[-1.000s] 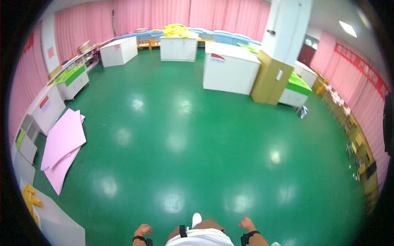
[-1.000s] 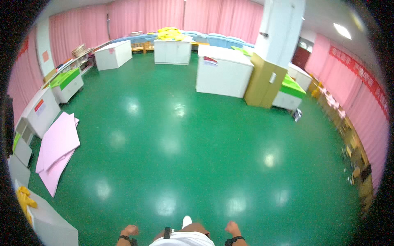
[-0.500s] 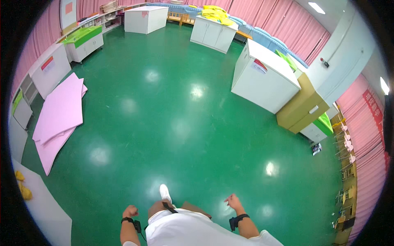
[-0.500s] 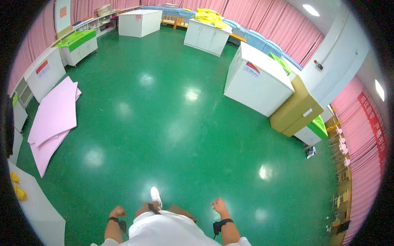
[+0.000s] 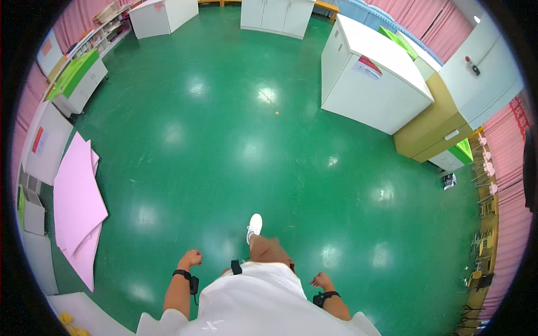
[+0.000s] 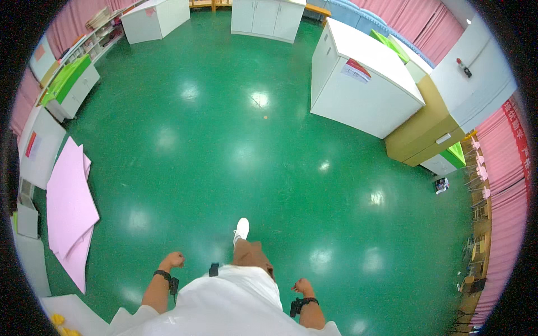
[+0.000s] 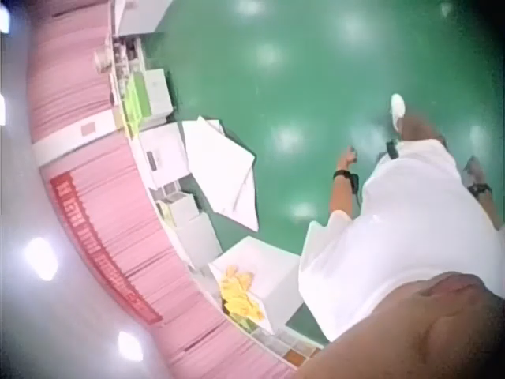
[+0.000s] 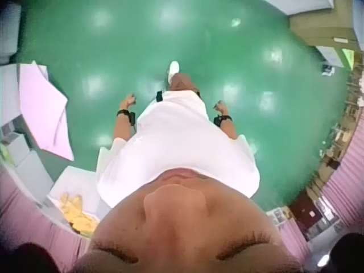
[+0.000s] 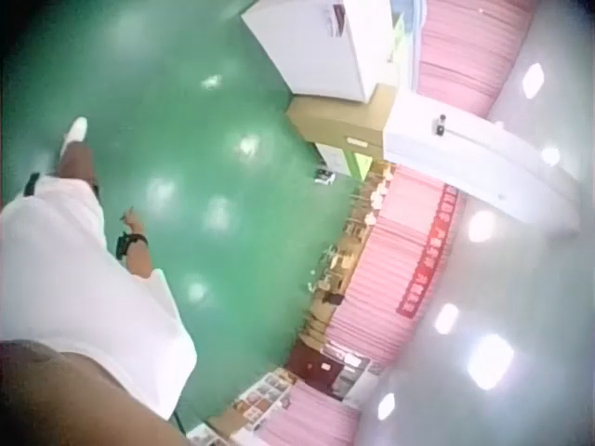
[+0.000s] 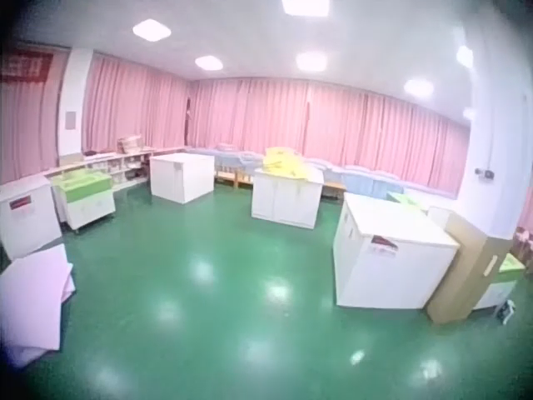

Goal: Tidying up a daycare or classroom by picking up foam mats, plastic basins, and fabric items.

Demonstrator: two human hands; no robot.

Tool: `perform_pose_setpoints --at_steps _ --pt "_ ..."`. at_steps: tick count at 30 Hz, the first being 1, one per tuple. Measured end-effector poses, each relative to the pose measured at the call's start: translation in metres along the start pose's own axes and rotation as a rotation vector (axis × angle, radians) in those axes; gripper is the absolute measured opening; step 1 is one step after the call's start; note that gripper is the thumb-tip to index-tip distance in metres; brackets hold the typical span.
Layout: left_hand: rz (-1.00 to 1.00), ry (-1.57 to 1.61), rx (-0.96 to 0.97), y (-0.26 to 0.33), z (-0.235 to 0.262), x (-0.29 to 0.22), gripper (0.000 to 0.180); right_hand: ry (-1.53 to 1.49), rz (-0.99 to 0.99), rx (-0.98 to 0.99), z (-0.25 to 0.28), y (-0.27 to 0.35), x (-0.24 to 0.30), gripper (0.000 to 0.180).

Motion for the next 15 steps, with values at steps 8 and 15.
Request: perform_pose_setpoints --at_steps 8,15 --pt "0.069 0.564 -0.007 -0.117 0.18 -0.086 0.02 0.141 0.164 -0.031 0.155 -0.106 0.319 0.021" --pt "0.101 0.316 0.119 -0.264 0.368 -0.15 0.021 0.24 0.38 -0.168 0.26 -0.204 0.629 0.017"
Point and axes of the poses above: each hand's wrist, its own y-axis away from the middle knuckle, its own z-axis out of the back of the hand, x = y × z, the point moved 4 cm from there along -y, towards the middle knuckle, and after that the axes turned 9 degrees about x, right-handed, at the moved point
